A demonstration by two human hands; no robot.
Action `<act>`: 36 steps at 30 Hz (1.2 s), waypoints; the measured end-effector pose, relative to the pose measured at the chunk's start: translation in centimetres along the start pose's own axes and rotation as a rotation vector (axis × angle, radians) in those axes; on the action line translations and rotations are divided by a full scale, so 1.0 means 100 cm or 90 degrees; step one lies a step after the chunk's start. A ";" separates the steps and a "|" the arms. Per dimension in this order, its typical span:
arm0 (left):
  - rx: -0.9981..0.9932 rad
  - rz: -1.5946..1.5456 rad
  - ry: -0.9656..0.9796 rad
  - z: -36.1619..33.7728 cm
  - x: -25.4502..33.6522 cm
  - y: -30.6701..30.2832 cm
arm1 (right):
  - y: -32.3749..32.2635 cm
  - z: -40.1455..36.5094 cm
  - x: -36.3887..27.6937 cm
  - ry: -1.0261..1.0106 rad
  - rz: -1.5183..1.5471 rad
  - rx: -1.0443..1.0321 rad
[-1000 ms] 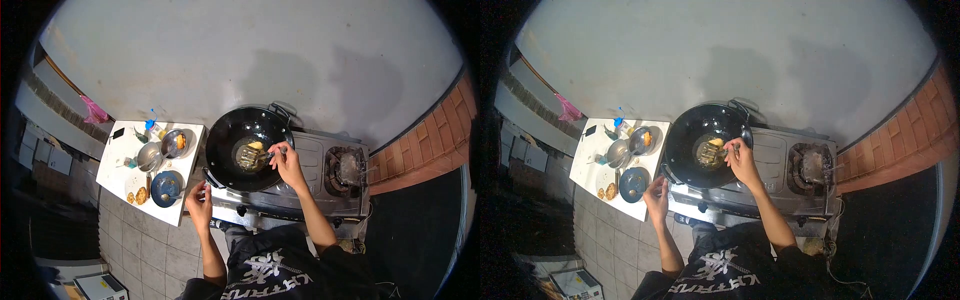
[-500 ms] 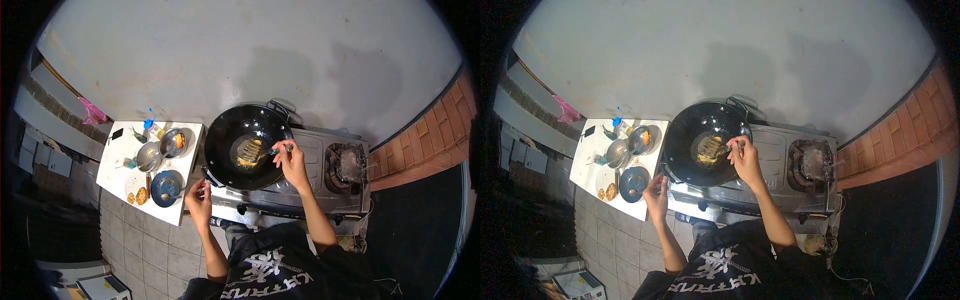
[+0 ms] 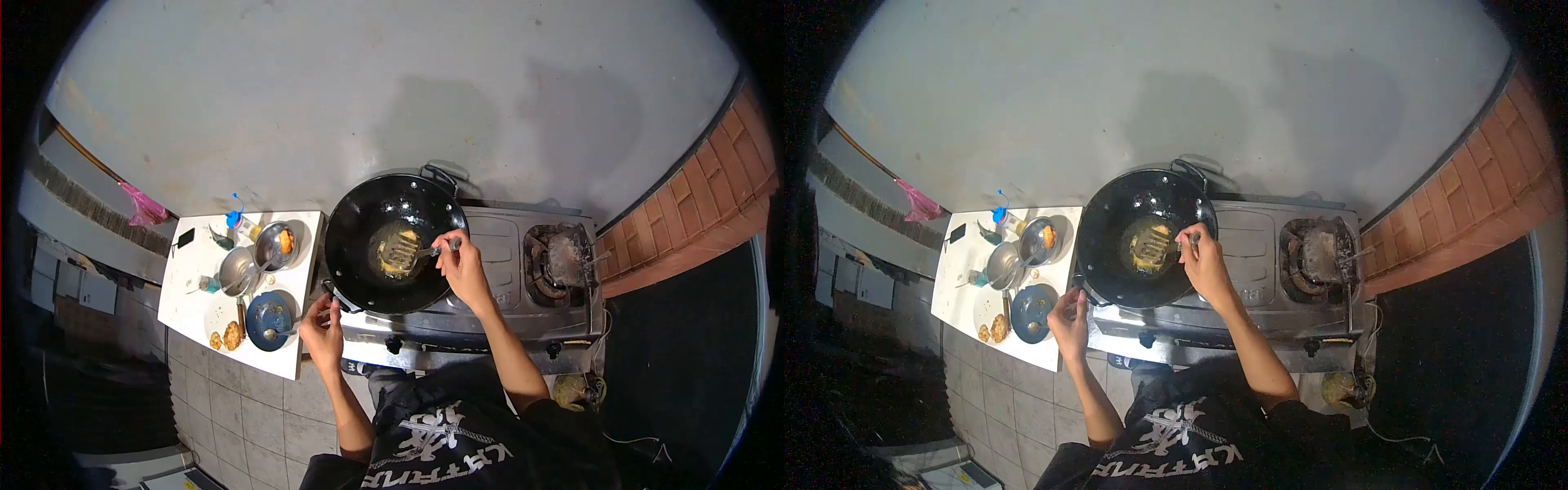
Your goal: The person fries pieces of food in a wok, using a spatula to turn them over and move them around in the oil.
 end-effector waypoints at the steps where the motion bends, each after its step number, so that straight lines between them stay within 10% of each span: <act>1: -0.001 -0.001 0.002 0.001 0.000 0.000 | 0.001 0.000 -0.001 -0.001 -0.001 0.002; 36: 0.011 0.098 0.036 -0.004 0.004 -0.006 | 0.006 -0.005 -0.009 0.010 0.017 0.083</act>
Point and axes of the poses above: each hand's wrist, its own z-axis towards the middle knuckle, its own y-axis out of the palm, x = y × z, the point moved 1 cm from there along z, towards the middle knuckle, and after that the axes turned 6 degrees about -z, right-handed, at the moved point
